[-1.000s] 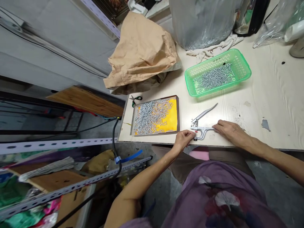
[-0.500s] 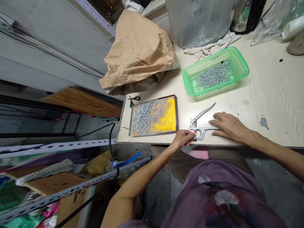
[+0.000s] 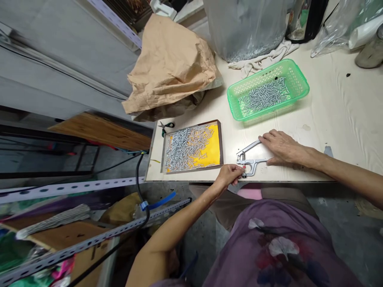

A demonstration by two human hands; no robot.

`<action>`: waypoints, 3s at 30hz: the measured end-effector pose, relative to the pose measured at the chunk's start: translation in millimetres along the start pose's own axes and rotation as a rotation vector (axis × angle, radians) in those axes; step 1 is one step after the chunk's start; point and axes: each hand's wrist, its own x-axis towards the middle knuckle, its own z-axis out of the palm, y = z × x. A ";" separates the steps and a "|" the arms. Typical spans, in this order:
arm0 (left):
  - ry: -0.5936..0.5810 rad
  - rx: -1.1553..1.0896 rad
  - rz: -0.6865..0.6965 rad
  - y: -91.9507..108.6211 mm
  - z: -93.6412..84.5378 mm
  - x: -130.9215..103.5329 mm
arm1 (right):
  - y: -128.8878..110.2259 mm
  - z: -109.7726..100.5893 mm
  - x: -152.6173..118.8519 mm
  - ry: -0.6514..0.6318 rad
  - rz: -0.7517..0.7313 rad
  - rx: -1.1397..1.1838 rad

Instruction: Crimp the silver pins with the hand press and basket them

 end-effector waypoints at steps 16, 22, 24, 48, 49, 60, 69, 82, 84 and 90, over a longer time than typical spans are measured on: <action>0.202 0.984 1.089 16.9 35.4 35.3 | -10.3 -3.6 -15.0 -0.035 0.034 0.023; 0.167 1.065 1.025 28.0 31.0 38.8 | -10.3 -9.2 -17.9 -0.067 0.058 0.037; 0.143 1.079 1.036 33.8 33.0 36.7 | -15.8 -8.7 -18.1 -0.059 0.088 0.025; 0.396 0.899 1.190 -8.5 84.9 38.8 | 30.5 -4.3 -7.3 0.057 0.040 0.111; 0.378 0.878 1.206 -13.8 91.2 36.1 | 32.8 -4.1 -2.5 0.057 0.065 0.083; 0.230 0.772 1.171 -6.7 102.3 18.7 | -44.7 -11.9 56.5 -0.125 -0.228 -0.054; 0.537 0.669 1.427 -39.9 10.7 -22.4 | -64.8 26.8 58.4 0.000 -0.501 0.148; 0.782 0.937 0.276 -19.0 -98.3 25.0 | 24.0 -90.2 84.7 0.757 0.112 0.193; 0.761 0.983 0.320 -21.2 -100.0 26.8 | 33.8 -92.2 76.3 0.717 0.144 0.170; 0.695 0.963 0.413 -23.3 -111.0 30.9 | -5.9 -53.7 16.3 0.413 0.030 0.294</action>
